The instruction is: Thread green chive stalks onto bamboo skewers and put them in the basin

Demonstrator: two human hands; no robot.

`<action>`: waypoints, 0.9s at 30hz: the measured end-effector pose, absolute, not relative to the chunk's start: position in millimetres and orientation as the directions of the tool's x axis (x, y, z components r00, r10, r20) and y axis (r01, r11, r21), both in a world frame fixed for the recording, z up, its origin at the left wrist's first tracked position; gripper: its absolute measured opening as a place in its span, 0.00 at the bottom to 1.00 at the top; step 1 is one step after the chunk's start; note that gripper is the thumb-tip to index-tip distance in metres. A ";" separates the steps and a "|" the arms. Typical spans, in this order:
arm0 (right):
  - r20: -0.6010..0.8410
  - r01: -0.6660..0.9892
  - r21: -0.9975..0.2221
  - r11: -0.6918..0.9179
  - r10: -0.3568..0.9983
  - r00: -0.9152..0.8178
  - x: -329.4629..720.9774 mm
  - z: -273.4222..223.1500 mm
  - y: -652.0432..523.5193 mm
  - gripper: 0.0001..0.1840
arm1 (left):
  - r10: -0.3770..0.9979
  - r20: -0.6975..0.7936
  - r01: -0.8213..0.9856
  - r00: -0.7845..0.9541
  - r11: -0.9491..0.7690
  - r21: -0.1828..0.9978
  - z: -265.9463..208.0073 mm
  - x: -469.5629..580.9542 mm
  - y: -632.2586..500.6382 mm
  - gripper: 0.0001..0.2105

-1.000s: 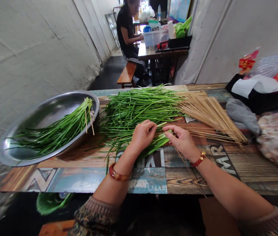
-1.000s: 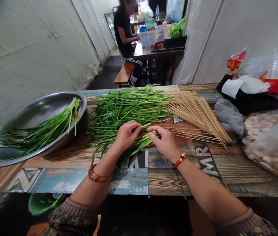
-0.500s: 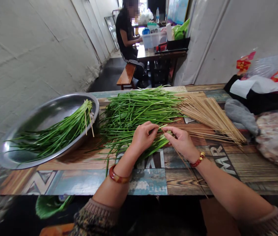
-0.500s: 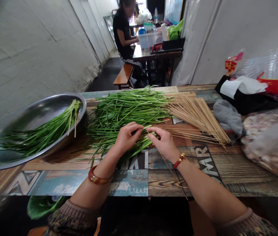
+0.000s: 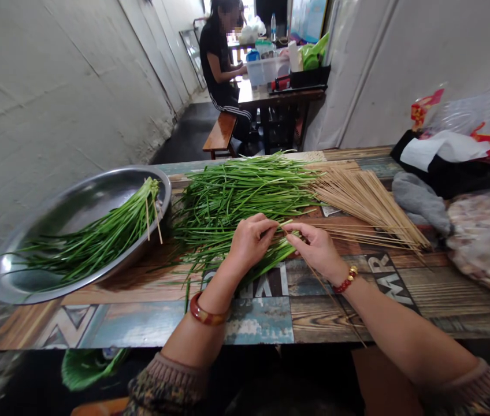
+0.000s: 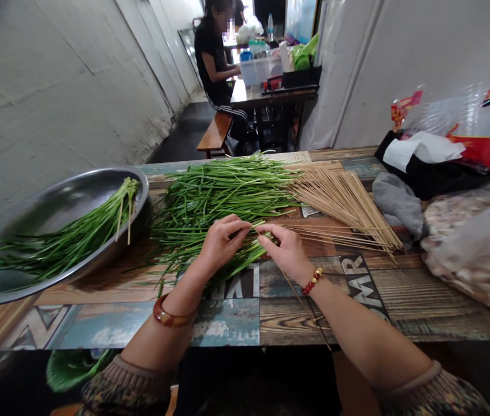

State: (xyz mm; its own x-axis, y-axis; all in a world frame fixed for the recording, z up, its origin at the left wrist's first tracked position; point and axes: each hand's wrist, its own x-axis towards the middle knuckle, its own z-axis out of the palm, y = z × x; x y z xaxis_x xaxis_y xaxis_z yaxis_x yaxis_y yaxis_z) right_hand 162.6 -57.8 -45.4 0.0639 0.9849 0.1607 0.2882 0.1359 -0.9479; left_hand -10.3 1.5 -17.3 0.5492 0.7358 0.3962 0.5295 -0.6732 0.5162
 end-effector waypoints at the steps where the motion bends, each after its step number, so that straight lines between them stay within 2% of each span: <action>1: 0.157 0.286 -0.949 0.133 0.985 0.064 162.6 -45.0 -57.8 0.16 | 0.735 0.394 0.534 0.551 -0.674 0.511 -17.4 -10.3 1.9 0.10; 9: 0.140 0.250 -0.961 0.120 0.988 0.066 162.8 -49.5 -56.5 0.15 | 0.738 0.378 0.550 0.559 -0.671 0.498 -16.0 -10.1 0.4 0.10; 14: 0.129 0.178 -0.978 0.106 0.983 0.128 161.8 -55.7 -55.0 0.24 | 0.742 0.367 0.547 0.562 -0.666 0.508 -14.7 -8.8 -1.3 0.10; 17: 0.135 0.183 -0.977 0.110 0.983 0.127 160.7 -54.4 -55.9 0.26 | 0.732 0.367 0.535 0.574 -0.675 0.508 -15.7 -8.7 -0.9 0.10; 22: 0.139 0.207 -0.972 0.113 0.984 0.114 158.9 -48.5 -58.1 0.23 | 0.725 0.334 0.537 0.602 -0.677 0.503 -16.8 -8.7 -0.9 0.09; 27: 0.154 0.227 -0.967 0.119 0.978 0.140 158.0 -50.1 -56.7 0.13 | 0.696 0.281 0.500 0.660 -0.687 0.527 -15.1 -8.2 -1.8 0.09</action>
State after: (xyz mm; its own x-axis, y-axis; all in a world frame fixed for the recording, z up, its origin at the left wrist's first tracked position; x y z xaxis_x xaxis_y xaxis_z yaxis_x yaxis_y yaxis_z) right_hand 158.0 -56.7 -50.1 0.1396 0.9782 0.1535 0.2265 0.1194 -0.9667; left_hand -8.2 -1.8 -15.1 0.6602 0.6964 0.2814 0.5001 -0.6871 0.5271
